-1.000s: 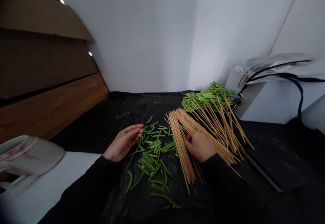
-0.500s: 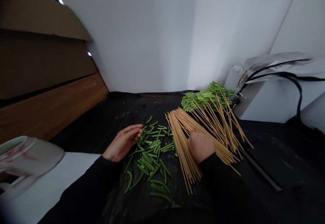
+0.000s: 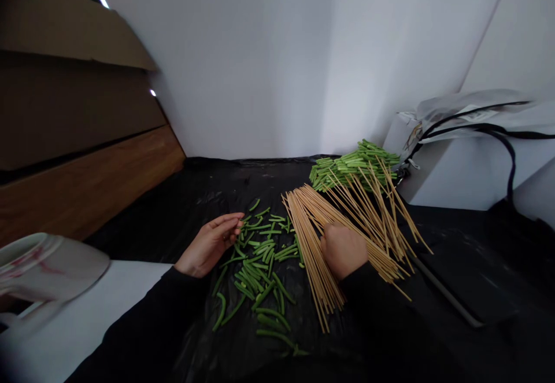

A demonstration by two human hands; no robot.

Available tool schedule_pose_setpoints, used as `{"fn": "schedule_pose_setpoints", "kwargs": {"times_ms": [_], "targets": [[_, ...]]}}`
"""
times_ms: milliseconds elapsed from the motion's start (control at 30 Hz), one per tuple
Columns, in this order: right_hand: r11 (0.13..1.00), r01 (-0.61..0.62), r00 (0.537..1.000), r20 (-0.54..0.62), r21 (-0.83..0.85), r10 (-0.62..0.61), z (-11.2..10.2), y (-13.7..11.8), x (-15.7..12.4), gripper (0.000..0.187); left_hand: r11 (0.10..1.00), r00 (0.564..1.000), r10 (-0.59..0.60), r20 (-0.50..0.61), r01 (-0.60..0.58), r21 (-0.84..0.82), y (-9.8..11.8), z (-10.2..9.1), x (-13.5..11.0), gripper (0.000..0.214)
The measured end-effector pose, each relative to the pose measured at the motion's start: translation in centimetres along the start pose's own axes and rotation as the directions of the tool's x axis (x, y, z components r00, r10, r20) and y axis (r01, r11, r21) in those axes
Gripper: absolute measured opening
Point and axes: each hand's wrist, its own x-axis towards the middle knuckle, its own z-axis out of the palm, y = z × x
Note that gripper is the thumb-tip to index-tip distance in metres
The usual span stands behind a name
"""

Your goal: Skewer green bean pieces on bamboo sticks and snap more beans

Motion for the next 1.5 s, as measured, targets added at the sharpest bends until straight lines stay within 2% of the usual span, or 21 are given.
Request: {"fn": "schedule_pose_setpoints", "kwargs": {"times_ms": [200,433,633,833,1067,1167,1267,1333,1433,1500], "targets": [[1.000,-0.001,1.000,-0.024,-0.026,0.001,0.0,-0.2,-0.1,0.019,1.000,1.000,0.004,0.008,-0.004,-0.004,-0.1,-0.1,0.1,0.029],[0.994,-0.095,0.993,-0.058,0.055,0.098,-0.8,0.0,-0.2,0.018,1.000,1.000,0.002,0.007,-0.002,-0.008,0.0,0.0,0.1,0.030],[0.987,-0.069,0.996,-0.052,0.148,0.078,-0.5,0.8,0.2,0.011,1.000,1.000,-0.003,-0.004,0.003,-0.012,0.0,0.1,0.0,0.026],[0.976,-0.036,0.998,-0.051,0.216,0.048,0.5,1.7,0.8,0.014,1.000,1.000,0.002,0.000,-0.002,-0.012,-0.1,0.0,0.0,0.027],[0.976,-0.022,0.991,-0.122,0.216,0.049,0.7,2.2,0.9,0.018,1.000,1.000,0.001,0.006,-0.001,-0.010,-0.2,-0.1,0.1,0.028],[0.961,-0.007,0.975,-0.213,0.276,0.068,0.4,2.6,1.0,0.021,1.000,1.000,0.004,0.004,-0.004,-0.007,-0.1,0.0,0.0,0.028],[0.861,0.073,0.928,-0.352,0.503,0.127,-0.4,2.9,0.9,0.018,1.000,1.000,0.000,-0.003,0.000,-0.006,0.0,0.1,0.0,0.028],[0.735,0.158,0.900,-0.403,0.660,0.169,-1.0,2.9,0.9,0.031,1.000,1.000,0.002,-0.003,-0.002,-0.006,0.0,0.1,0.0,0.027],[0.542,0.241,0.902,-0.392,0.805,0.180,-1.8,2.6,0.7,0.034,1.000,1.000,0.003,0.002,-0.003,-0.007,0.0,0.1,0.0,0.027],[0.466,0.262,0.911,-0.377,0.845,0.171,-2.0,2.3,0.5,0.027,1.000,1.000,-0.001,0.001,0.001,-0.006,0.0,0.1,-0.1,0.027]]}}
